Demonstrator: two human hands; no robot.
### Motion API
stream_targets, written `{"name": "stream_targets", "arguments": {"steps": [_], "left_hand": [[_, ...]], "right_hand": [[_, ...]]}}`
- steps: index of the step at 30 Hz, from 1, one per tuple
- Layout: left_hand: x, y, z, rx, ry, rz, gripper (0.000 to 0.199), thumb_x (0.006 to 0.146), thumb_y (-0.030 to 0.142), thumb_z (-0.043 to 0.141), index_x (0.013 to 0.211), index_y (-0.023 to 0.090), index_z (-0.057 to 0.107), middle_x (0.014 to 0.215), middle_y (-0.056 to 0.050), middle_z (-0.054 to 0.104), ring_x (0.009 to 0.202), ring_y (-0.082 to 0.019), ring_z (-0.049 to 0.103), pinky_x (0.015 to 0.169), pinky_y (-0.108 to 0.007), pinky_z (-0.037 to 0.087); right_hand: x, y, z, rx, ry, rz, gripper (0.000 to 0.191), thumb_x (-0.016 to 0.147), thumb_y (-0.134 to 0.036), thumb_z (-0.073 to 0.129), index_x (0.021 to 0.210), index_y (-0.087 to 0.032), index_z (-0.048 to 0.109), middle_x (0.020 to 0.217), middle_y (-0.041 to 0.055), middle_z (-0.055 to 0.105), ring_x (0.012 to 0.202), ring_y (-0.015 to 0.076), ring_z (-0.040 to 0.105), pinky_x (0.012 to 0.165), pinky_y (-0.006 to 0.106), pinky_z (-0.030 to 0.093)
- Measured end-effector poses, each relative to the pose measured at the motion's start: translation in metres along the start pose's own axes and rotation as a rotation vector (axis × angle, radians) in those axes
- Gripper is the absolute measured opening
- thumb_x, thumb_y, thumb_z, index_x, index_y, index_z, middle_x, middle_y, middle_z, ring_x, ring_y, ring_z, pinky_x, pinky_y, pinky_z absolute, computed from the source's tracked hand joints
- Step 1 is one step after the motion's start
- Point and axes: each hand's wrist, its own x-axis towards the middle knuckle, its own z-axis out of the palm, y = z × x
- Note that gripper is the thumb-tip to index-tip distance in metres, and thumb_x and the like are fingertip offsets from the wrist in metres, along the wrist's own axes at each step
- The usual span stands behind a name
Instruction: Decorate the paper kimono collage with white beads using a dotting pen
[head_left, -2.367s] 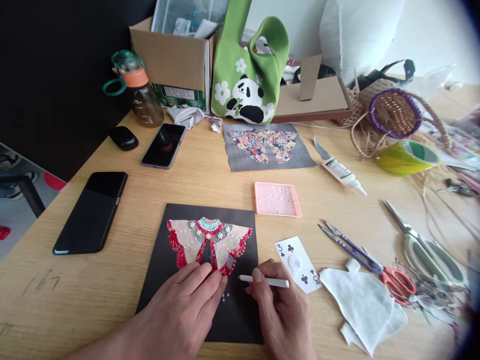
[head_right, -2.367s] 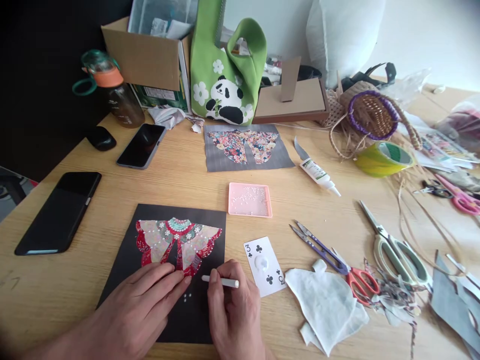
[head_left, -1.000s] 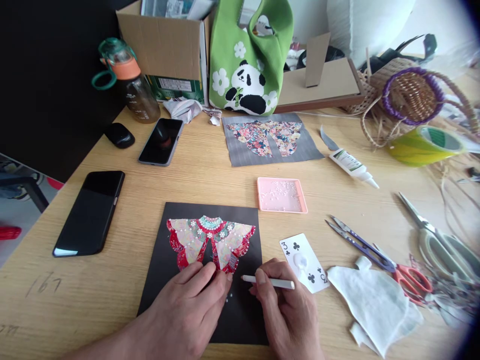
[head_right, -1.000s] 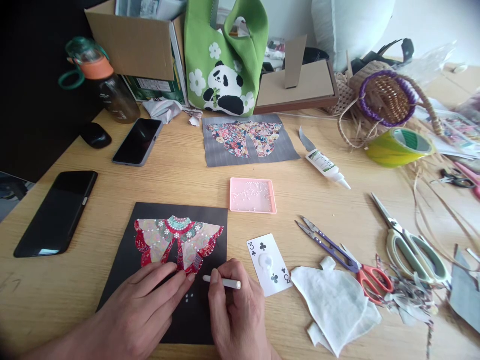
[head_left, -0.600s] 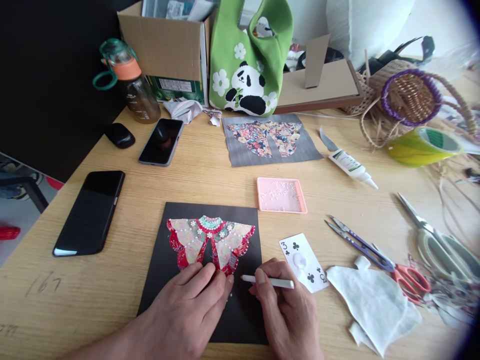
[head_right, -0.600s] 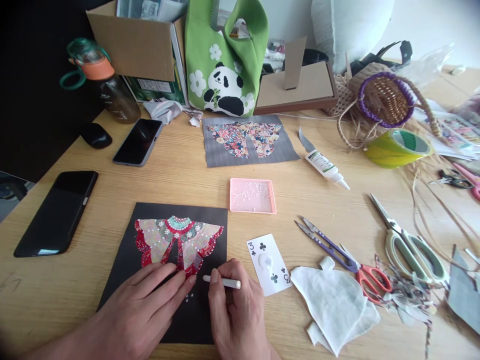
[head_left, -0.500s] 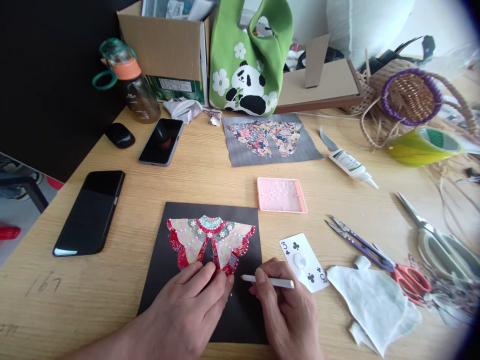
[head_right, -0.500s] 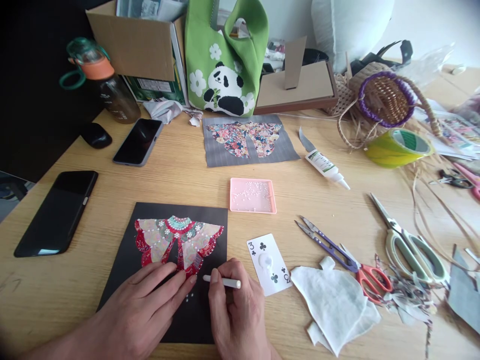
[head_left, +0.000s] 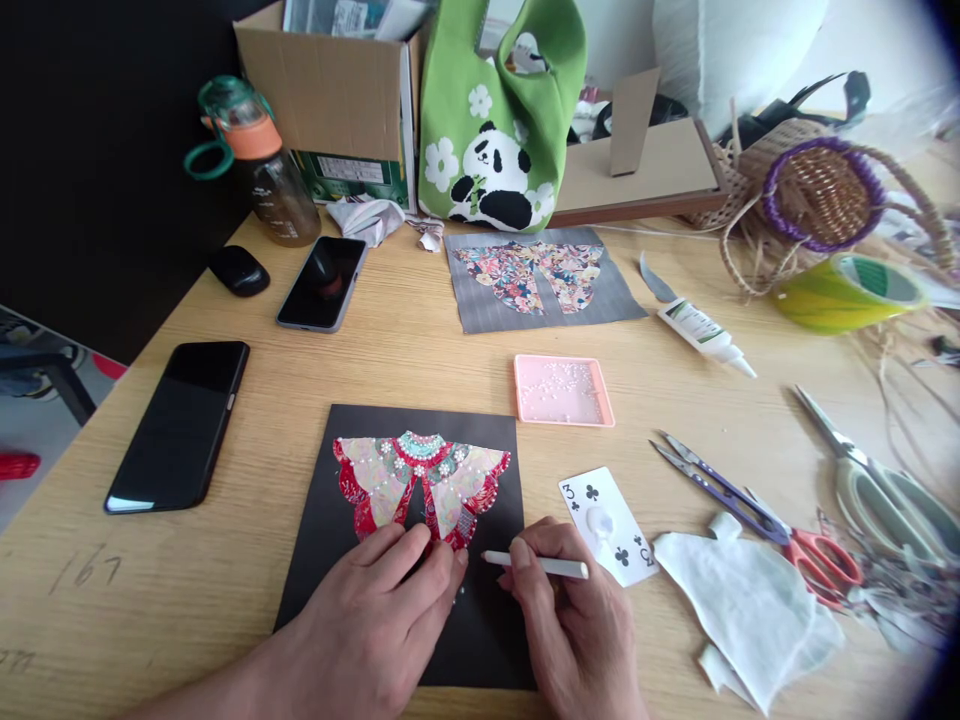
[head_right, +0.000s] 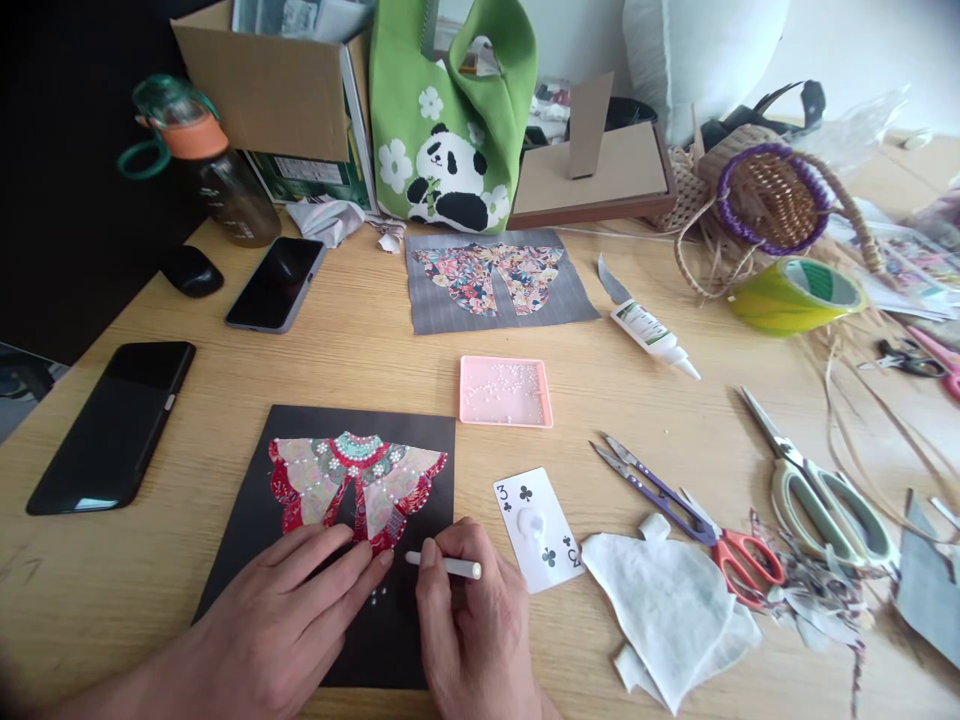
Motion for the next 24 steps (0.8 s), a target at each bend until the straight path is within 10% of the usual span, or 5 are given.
{"name": "stream_targets", "arguments": {"steps": [24], "left_hand": [[-0.0026, 0.0017, 0.0023, -0.022, -0.001, -0.041, 0.038, 0.099, 0.010, 0.038, 0.127, 0.005, 0.063, 0.118, -0.009, 0.068, 0.110, -0.027, 0.054, 0.098, -0.040, 0.044]], "right_hand": [[0.0005, -0.0013, -0.0007, 0.015, -0.014, 0.022, 0.020, 0.097, -0.016, 0.048, 0.079, -0.023, 0.050, 0.065, -0.0045, 0.055, 0.051, 0.0076, 0.054, 0.047, 0.018, 0.044]]}}
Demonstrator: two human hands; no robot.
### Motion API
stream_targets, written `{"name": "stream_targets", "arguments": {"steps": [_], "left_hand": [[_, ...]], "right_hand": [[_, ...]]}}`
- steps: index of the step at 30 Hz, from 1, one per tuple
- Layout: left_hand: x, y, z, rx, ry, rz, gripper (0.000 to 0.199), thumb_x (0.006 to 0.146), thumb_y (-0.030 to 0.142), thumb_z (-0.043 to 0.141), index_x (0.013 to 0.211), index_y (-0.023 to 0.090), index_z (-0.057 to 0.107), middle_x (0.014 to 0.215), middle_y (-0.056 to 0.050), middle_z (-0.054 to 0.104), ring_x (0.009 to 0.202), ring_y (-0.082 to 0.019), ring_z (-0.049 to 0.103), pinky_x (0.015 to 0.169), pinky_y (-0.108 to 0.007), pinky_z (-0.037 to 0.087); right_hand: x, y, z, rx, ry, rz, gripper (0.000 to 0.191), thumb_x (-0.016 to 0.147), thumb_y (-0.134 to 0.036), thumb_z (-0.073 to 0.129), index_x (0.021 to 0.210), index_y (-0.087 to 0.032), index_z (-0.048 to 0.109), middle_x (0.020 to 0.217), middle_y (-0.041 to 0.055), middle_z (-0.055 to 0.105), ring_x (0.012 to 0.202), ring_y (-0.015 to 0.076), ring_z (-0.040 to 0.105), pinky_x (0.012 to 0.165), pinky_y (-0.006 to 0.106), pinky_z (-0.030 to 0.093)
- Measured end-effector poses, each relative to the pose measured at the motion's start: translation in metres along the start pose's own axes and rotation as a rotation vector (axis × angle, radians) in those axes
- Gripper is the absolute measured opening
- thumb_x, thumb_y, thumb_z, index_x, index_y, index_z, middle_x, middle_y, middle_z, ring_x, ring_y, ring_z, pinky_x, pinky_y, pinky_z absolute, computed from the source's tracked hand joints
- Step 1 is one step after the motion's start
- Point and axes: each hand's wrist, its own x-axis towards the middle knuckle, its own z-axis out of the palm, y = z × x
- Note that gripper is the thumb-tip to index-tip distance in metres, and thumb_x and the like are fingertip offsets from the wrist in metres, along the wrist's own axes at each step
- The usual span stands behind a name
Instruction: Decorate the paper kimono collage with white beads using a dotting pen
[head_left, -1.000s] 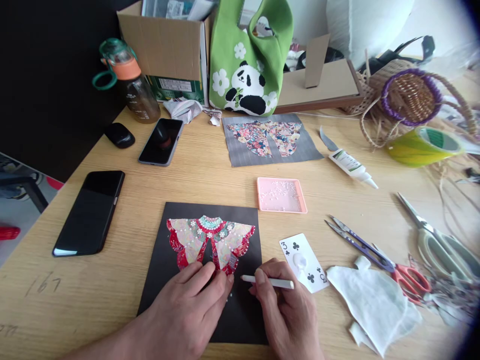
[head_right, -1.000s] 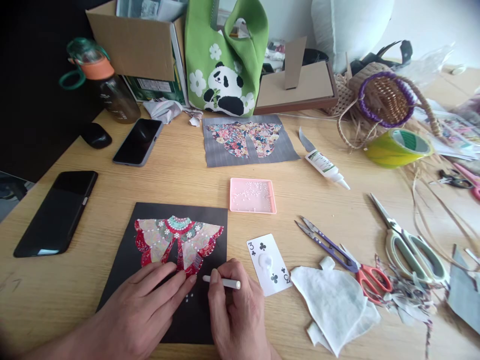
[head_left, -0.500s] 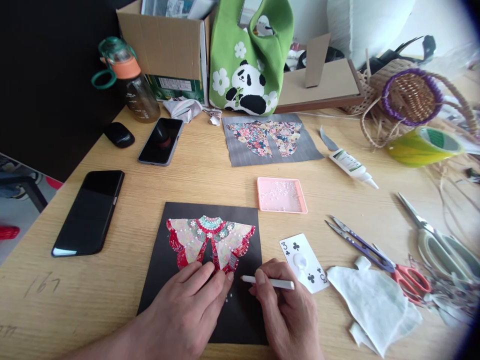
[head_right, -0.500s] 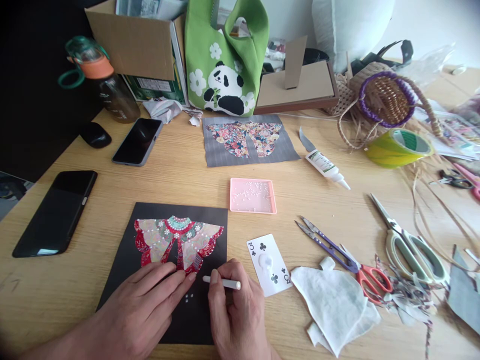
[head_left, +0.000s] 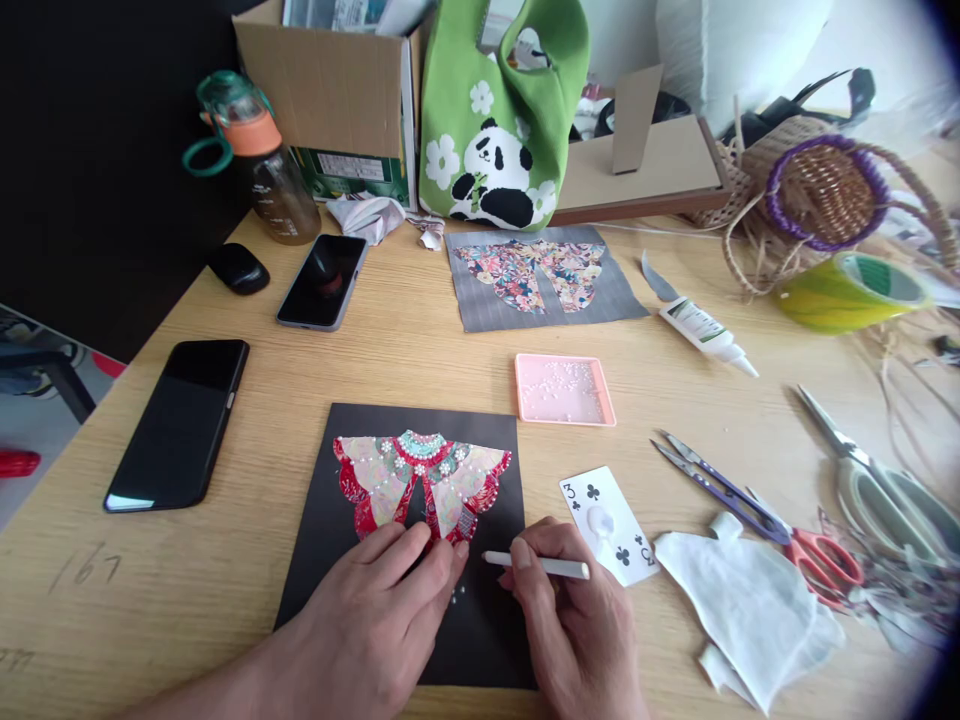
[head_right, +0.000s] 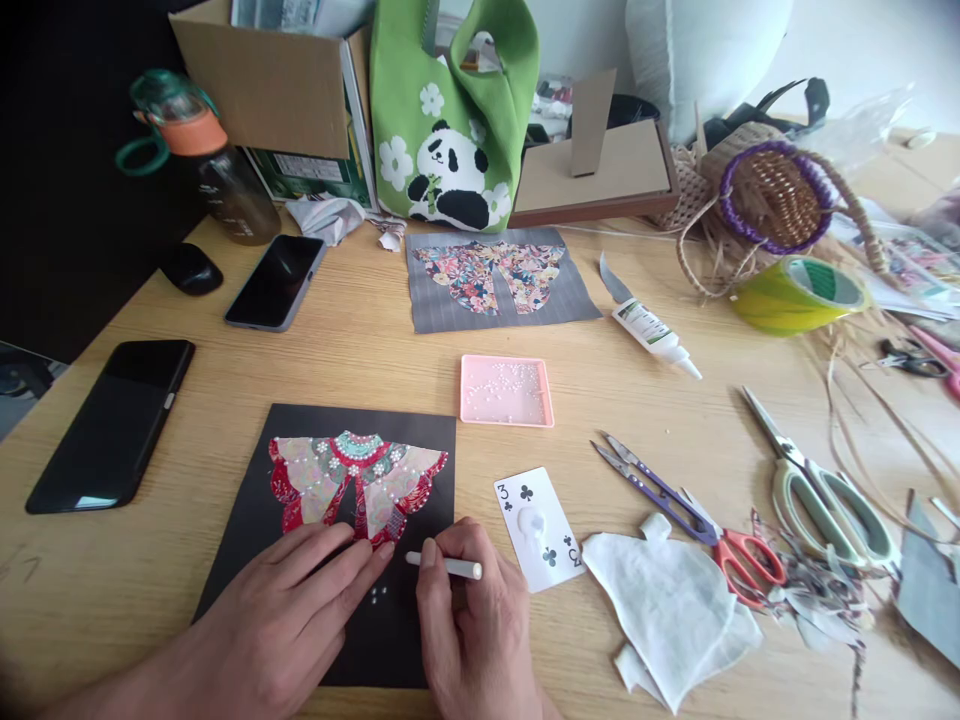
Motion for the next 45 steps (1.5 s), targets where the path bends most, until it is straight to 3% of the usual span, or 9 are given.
{"name": "stream_targets", "arguments": {"steps": [11, 16, 20, 22, 25, 30, 32, 36, 45], "left_hand": [[0.007, -0.003, -0.009, -0.085, 0.095, -0.026, 0.036, 0.096, 0.006, 0.039, 0.118, 0.006, 0.067, 0.107, -0.009, 0.073, 0.103, -0.023, 0.060, 0.091, -0.038, 0.054], [0.008, -0.003, -0.015, -0.171, 0.175, -0.092, 0.034, 0.094, 0.005, 0.043, 0.119, 0.008, 0.065, 0.105, -0.009, 0.070, 0.105, -0.022, 0.059, 0.095, -0.036, 0.053], [0.008, -0.002, -0.015, -0.315, 0.263, -0.204, 0.011, 0.093, 0.007, 0.055, 0.091, 0.015, 0.062, 0.086, -0.004, 0.062, 0.086, -0.016, 0.057, 0.087, -0.033, 0.054], [0.008, -0.003, -0.013, -0.345, 0.307, -0.242, 0.022, 0.092, 0.004, 0.055, 0.077, 0.019, 0.051, 0.076, 0.000, 0.055, 0.076, -0.014, 0.052, 0.076, -0.030, 0.052], [0.008, -0.004, -0.011, -0.356, 0.339, -0.261, 0.030, 0.090, -0.003, 0.051, 0.072, 0.020, 0.043, 0.070, 0.003, 0.049, 0.070, -0.012, 0.048, 0.067, -0.027, 0.048], [0.006, -0.002, -0.013, -0.360, 0.296, -0.133, 0.015, 0.094, 0.007, 0.057, 0.082, 0.017, 0.057, 0.084, -0.003, 0.066, 0.082, -0.016, 0.059, 0.081, -0.033, 0.055], [0.005, 0.001, -0.013, -0.313, 0.279, -0.092, 0.007, 0.095, 0.013, 0.059, 0.092, 0.014, 0.064, 0.093, -0.007, 0.071, 0.092, -0.019, 0.062, 0.088, -0.037, 0.056], [0.006, 0.002, -0.010, -0.251, 0.274, -0.104, 0.017, 0.098, 0.013, 0.053, 0.107, 0.011, 0.068, 0.100, -0.008, 0.073, 0.096, -0.021, 0.062, 0.088, -0.038, 0.058], [0.011, -0.005, -0.023, -0.024, 0.109, 0.055, 0.032, 0.098, 0.003, 0.039, 0.114, 0.005, 0.067, 0.101, -0.012, 0.070, 0.101, -0.023, 0.061, 0.090, -0.040, 0.057]], "right_hand": [[0.000, -0.001, 0.001, 0.002, 0.020, 0.034, 0.022, 0.098, -0.019, 0.048, 0.076, -0.023, 0.052, 0.062, -0.0040, 0.056, 0.049, 0.0079, 0.056, 0.044, 0.017, 0.042], [0.001, -0.001, 0.002, 0.006, 0.035, 0.049, 0.023, 0.098, -0.021, 0.050, 0.075, -0.022, 0.052, 0.062, -0.0038, 0.056, 0.050, 0.0083, 0.055, 0.047, 0.018, 0.044], [-0.001, -0.001, 0.000, 0.024, 0.051, 0.043, 0.023, 0.098, -0.021, 0.050, 0.076, -0.022, 0.053, 0.063, -0.0033, 0.057, 0.052, 0.0091, 0.055, 0.049, 0.020, 0.045], [-0.002, 0.000, -0.002, 0.031, 0.083, 0.024, 0.022, 0.098, -0.021, 0.050, 0.076, -0.022, 0.053, 0.063, -0.0032, 0.057, 0.054, 0.0094, 0.056, 0.051, 0.021, 0.045], [-0.004, 0.000, -0.004, 0.042, 0.137, -0.006, 0.021, 0.098, -0.019, 0.050, 0.078, -0.022, 0.054, 0.065, -0.0028, 0.059, 0.057, 0.0100, 0.058, 0.054, 0.023, 0.046], [-0.005, 0.000, -0.004, 0.014, 0.149, -0.023, 0.020, 0.098, -0.020, 0.052, 0.079, -0.022, 0.057, 0.066, -0.0027, 0.061, 0.058, 0.0100, 0.060, 0.054, 0.023, 0.048], [-0.003, -0.001, -0.003, 0.009, 0.163, -0.045, 0.014, 0.098, -0.021, 0.053, 0.088, -0.022, 0.062, 0.071, -0.0021, 0.064, 0.060, 0.0103, 0.062, 0.057, 0.023, 0.051], [-0.001, 0.000, -0.001, 0.003, 0.190, -0.070, 0.024, 0.101, -0.019, 0.048, 0.120, -0.024, 0.062, 0.082, -0.0005, 0.071, 0.071, 0.0115, 0.068, 0.070, 0.026, 0.057], [-0.003, 0.004, -0.002, -0.050, 0.075, -0.011, 0.019, 0.103, -0.021, 0.046, 0.115, -0.024, 0.059, 0.091, 0.0013, 0.077, 0.081, 0.0127, 0.075, 0.073, 0.024, 0.060]]}}
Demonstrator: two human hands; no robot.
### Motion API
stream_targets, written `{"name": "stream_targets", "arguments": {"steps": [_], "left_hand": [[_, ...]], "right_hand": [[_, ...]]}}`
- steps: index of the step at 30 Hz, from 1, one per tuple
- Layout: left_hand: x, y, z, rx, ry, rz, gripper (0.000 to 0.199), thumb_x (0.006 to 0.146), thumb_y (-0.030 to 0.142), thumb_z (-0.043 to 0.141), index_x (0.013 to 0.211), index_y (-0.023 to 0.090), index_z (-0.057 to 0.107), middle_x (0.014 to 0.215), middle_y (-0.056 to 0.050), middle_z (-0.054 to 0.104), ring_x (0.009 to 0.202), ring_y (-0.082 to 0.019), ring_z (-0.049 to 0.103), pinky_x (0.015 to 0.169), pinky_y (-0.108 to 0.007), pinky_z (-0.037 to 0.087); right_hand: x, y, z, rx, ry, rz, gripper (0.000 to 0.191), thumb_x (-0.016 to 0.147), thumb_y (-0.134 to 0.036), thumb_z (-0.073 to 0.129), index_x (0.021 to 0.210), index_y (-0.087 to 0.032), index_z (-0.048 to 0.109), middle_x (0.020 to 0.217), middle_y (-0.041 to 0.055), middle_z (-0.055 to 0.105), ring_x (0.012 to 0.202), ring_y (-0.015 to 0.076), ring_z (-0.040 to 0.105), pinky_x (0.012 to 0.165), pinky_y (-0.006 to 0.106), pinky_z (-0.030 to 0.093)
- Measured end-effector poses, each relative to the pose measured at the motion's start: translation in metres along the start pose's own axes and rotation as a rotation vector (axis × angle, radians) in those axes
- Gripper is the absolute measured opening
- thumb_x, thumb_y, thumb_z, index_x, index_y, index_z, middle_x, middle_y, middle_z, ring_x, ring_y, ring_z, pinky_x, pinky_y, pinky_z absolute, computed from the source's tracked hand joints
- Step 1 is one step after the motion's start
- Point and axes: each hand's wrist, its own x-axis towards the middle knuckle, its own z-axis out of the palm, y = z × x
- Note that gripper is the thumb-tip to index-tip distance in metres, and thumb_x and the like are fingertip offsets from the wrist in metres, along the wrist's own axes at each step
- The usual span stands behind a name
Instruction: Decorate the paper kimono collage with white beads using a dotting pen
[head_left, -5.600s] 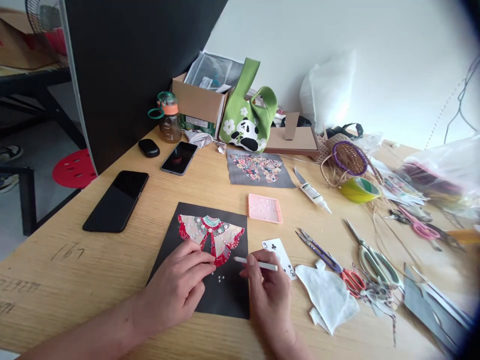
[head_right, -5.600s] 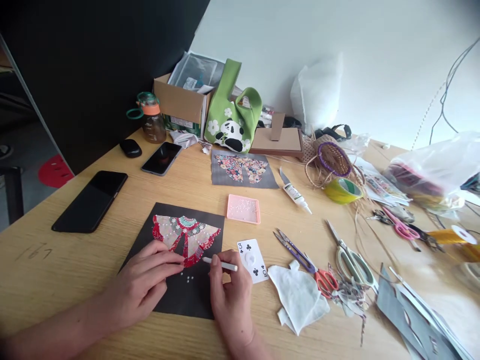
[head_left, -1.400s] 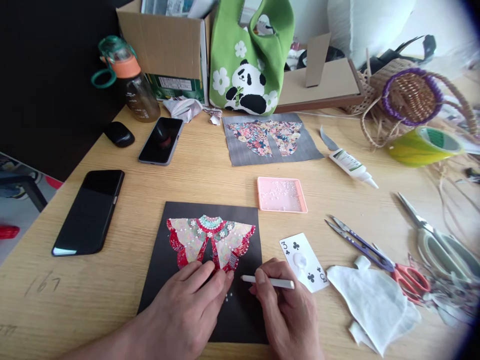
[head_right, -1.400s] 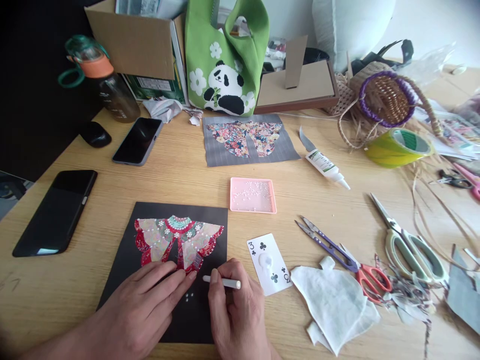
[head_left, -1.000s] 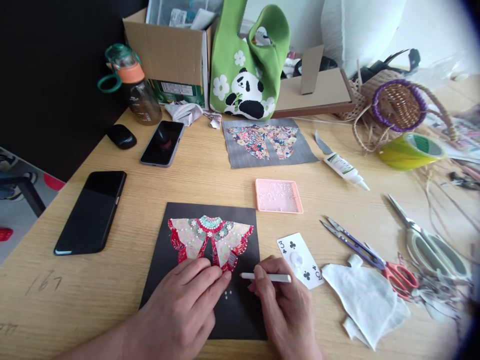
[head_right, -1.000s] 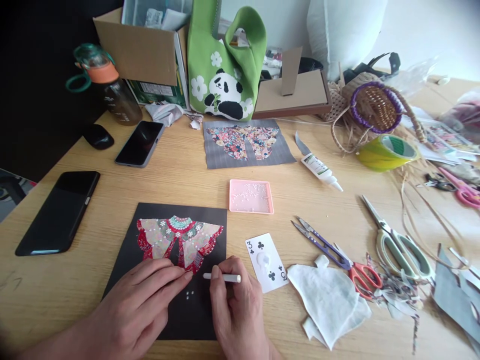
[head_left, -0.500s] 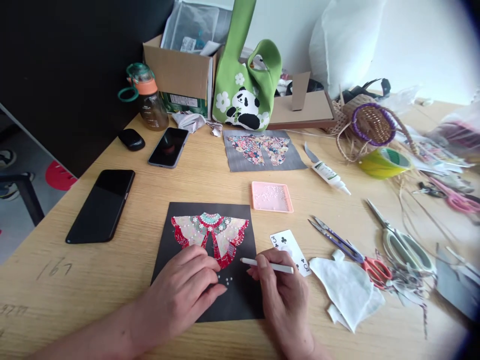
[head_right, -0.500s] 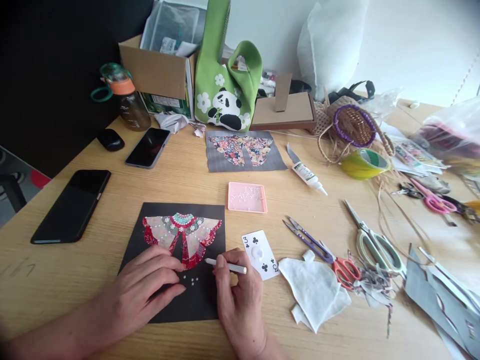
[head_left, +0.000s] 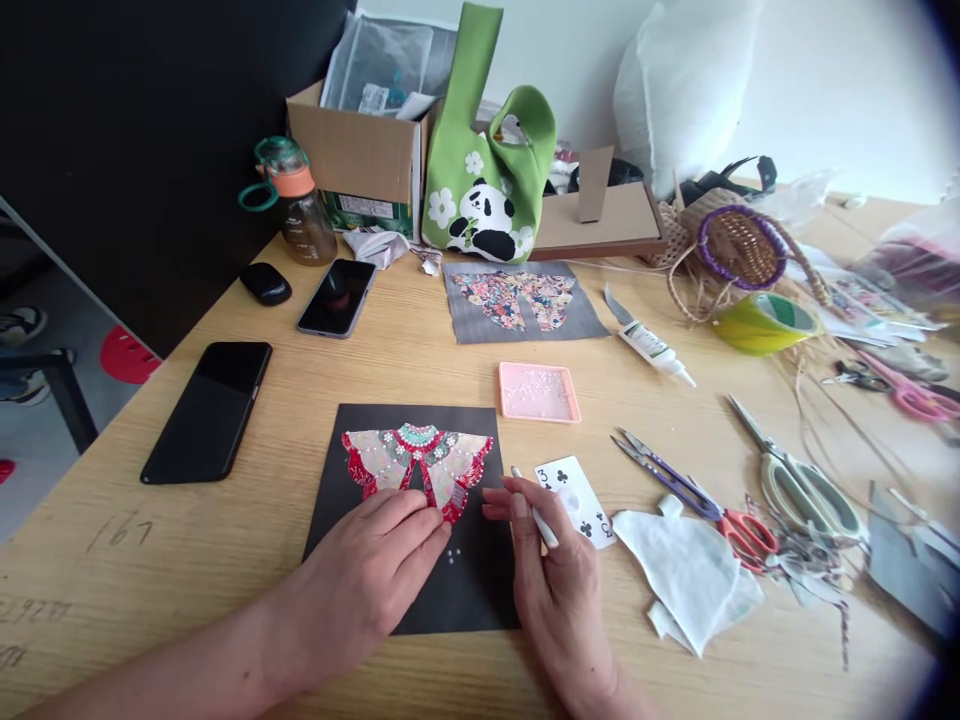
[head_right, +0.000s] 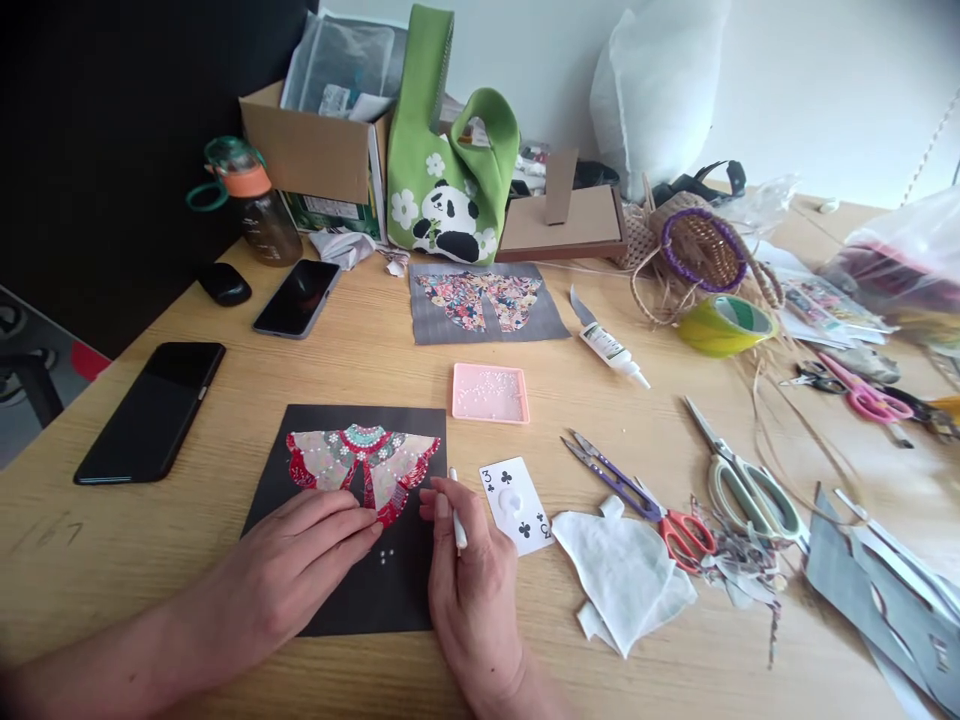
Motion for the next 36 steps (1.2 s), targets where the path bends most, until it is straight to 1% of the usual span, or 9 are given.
{"name": "stream_targets", "arguments": {"steps": [4, 7, 10, 18, 28, 36], "left_hand": [[0.007, -0.004, 0.004, 0.035, -0.043, 0.067, 0.034, 0.100, 0.004, 0.035, 0.112, 0.004, 0.067, 0.099, -0.013, 0.070, 0.098, -0.023, 0.062, 0.085, -0.038, 0.058], [0.009, -0.006, 0.010, 0.053, -0.049, 0.094, 0.032, 0.099, 0.004, 0.037, 0.112, 0.003, 0.066, 0.099, -0.014, 0.070, 0.098, -0.023, 0.064, 0.083, -0.037, 0.058], [0.007, -0.006, 0.013, 0.050, -0.061, 0.098, 0.032, 0.099, 0.004, 0.037, 0.114, 0.002, 0.065, 0.101, -0.014, 0.071, 0.100, -0.024, 0.064, 0.085, -0.038, 0.058], [0.004, -0.008, 0.015, 0.044, -0.085, 0.112, 0.035, 0.099, 0.005, 0.036, 0.118, 0.002, 0.065, 0.108, -0.015, 0.071, 0.102, -0.026, 0.064, 0.088, -0.040, 0.057], [0.006, -0.008, 0.014, 0.034, -0.077, 0.103, 0.035, 0.100, 0.006, 0.036, 0.116, 0.003, 0.066, 0.105, -0.013, 0.071, 0.098, -0.025, 0.064, 0.085, -0.039, 0.057], [0.006, -0.009, 0.016, 0.044, -0.091, 0.109, 0.034, 0.099, 0.007, 0.037, 0.116, 0.003, 0.066, 0.104, -0.013, 0.071, 0.097, -0.025, 0.063, 0.084, -0.040, 0.058]], "right_hand": [[0.001, -0.001, -0.002, 0.000, -0.016, -0.035, 0.019, 0.102, -0.020, 0.045, 0.115, -0.023, 0.059, 0.090, 0.0020, 0.077, 0.080, 0.0120, 0.076, 0.071, 0.022, 0.060], [0.001, -0.002, -0.003, -0.009, -0.012, -0.058, 0.019, 0.102, -0.019, 0.044, 0.114, -0.022, 0.058, 0.086, 0.0021, 0.075, 0.075, 0.0115, 0.074, 0.069, 0.021, 0.059], [0.002, -0.002, -0.003, -0.014, -0.014, -0.068, 0.018, 0.102, -0.018, 0.044, 0.113, -0.021, 0.058, 0.083, 0.0014, 0.074, 0.070, 0.0108, 0.072, 0.066, 0.021, 0.058], [0.004, -0.003, -0.003, 0.009, -0.022, -0.065, 0.018, 0.102, -0.017, 0.044, 0.114, -0.022, 0.057, 0.084, 0.0007, 0.073, 0.069, 0.0098, 0.070, 0.066, 0.019, 0.057], [0.003, -0.001, -0.003, -0.006, -0.023, -0.057, 0.018, 0.102, -0.017, 0.044, 0.114, -0.022, 0.058, 0.085, 0.0006, 0.074, 0.073, 0.0095, 0.072, 0.067, 0.017, 0.057], [0.003, 0.000, -0.001, -0.015, -0.020, -0.054, 0.018, 0.102, -0.018, 0.044, 0.114, -0.022, 0.058, 0.085, 0.0007, 0.074, 0.072, 0.0098, 0.072, 0.066, 0.018, 0.056]]}}
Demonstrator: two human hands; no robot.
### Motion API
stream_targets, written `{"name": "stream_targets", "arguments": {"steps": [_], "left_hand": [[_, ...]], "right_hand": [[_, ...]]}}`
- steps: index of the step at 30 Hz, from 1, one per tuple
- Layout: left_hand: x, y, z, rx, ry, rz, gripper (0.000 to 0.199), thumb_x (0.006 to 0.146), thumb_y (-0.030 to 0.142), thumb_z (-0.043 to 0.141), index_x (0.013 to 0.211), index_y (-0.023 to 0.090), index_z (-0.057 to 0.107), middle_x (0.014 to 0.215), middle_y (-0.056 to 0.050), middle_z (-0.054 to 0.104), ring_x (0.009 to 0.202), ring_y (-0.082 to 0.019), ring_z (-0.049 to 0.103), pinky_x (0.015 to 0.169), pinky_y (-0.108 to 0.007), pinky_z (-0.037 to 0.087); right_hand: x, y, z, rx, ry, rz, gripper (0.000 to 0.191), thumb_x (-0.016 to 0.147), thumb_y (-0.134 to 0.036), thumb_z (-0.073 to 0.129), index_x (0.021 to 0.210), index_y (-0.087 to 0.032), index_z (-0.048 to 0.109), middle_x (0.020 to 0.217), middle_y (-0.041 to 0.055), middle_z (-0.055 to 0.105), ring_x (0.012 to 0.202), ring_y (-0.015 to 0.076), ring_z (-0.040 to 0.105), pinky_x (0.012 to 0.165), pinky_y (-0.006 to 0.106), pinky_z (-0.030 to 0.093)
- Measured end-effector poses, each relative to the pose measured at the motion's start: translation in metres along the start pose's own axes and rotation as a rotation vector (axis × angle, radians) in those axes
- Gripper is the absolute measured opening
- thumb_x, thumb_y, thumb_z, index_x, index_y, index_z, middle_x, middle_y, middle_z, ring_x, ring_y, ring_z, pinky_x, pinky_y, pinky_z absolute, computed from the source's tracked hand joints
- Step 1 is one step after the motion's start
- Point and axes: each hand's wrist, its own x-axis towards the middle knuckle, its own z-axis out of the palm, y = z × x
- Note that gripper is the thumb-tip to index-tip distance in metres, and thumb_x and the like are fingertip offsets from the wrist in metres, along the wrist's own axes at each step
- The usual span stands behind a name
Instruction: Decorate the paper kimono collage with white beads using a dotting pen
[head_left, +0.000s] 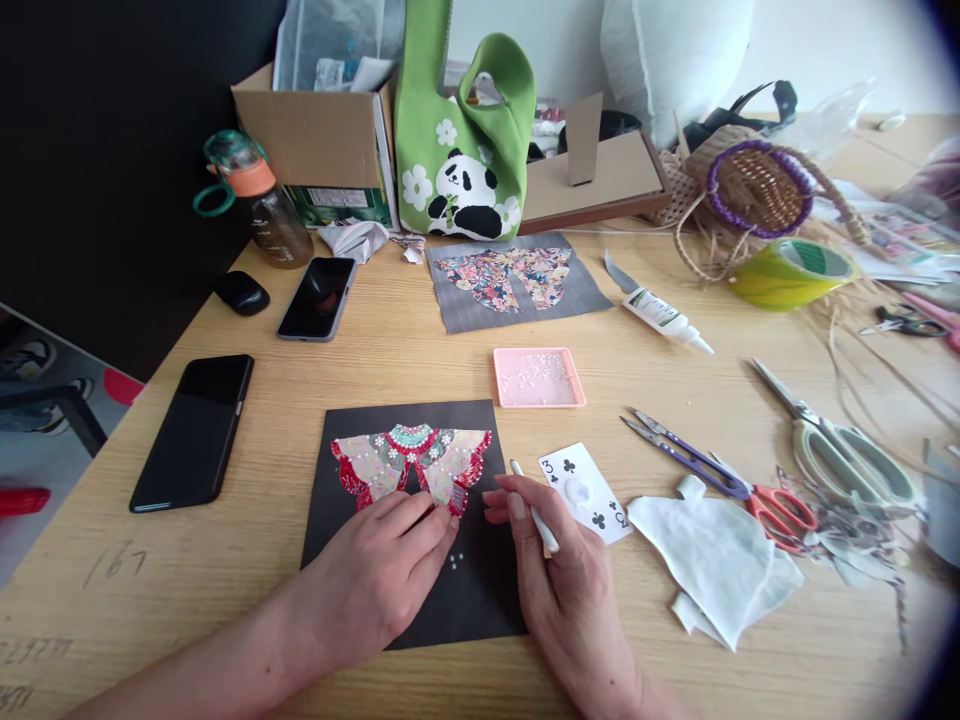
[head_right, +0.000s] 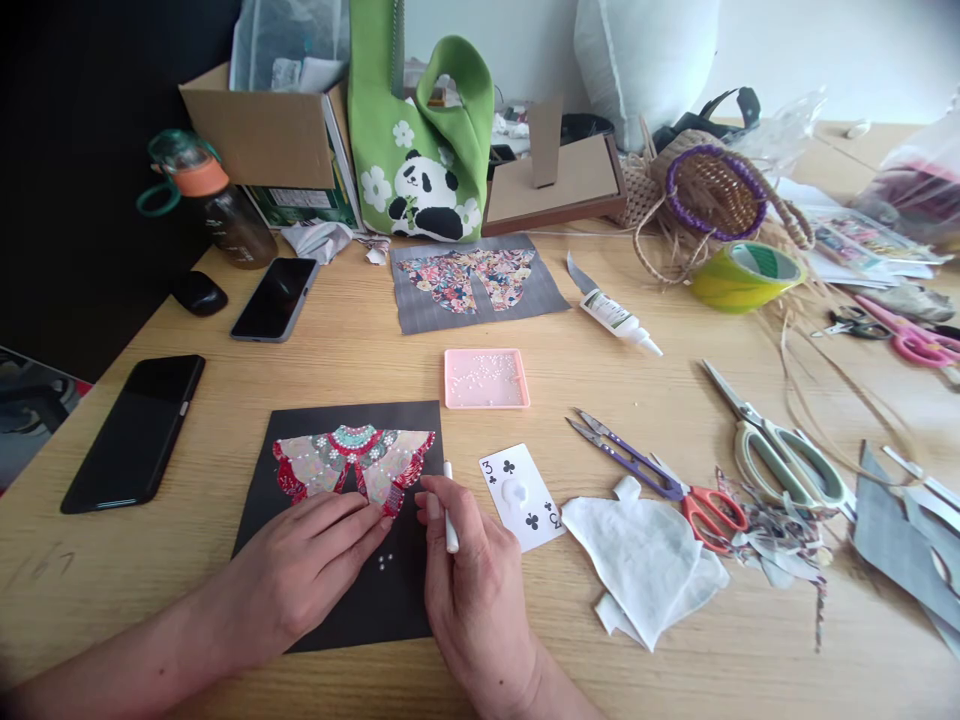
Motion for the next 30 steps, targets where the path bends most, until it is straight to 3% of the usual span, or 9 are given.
{"name": "stream_targets", "arguments": {"steps": [30], "left_hand": [[0.0022, 0.0006, -0.0029, 0.019, 0.011, 0.004, 0.035, 0.098, 0.005, 0.036, 0.115, 0.003, 0.066, 0.103, -0.013, 0.071, 0.096, -0.025, 0.063, 0.080, -0.038, 0.056]], "right_hand": [[-0.0021, 0.0001, -0.0011, 0.020, -0.017, 0.027, 0.020, 0.101, -0.017, 0.044, 0.115, -0.023, 0.057, 0.088, 0.0016, 0.076, 0.074, 0.0125, 0.073, 0.067, 0.022, 0.058]]}}
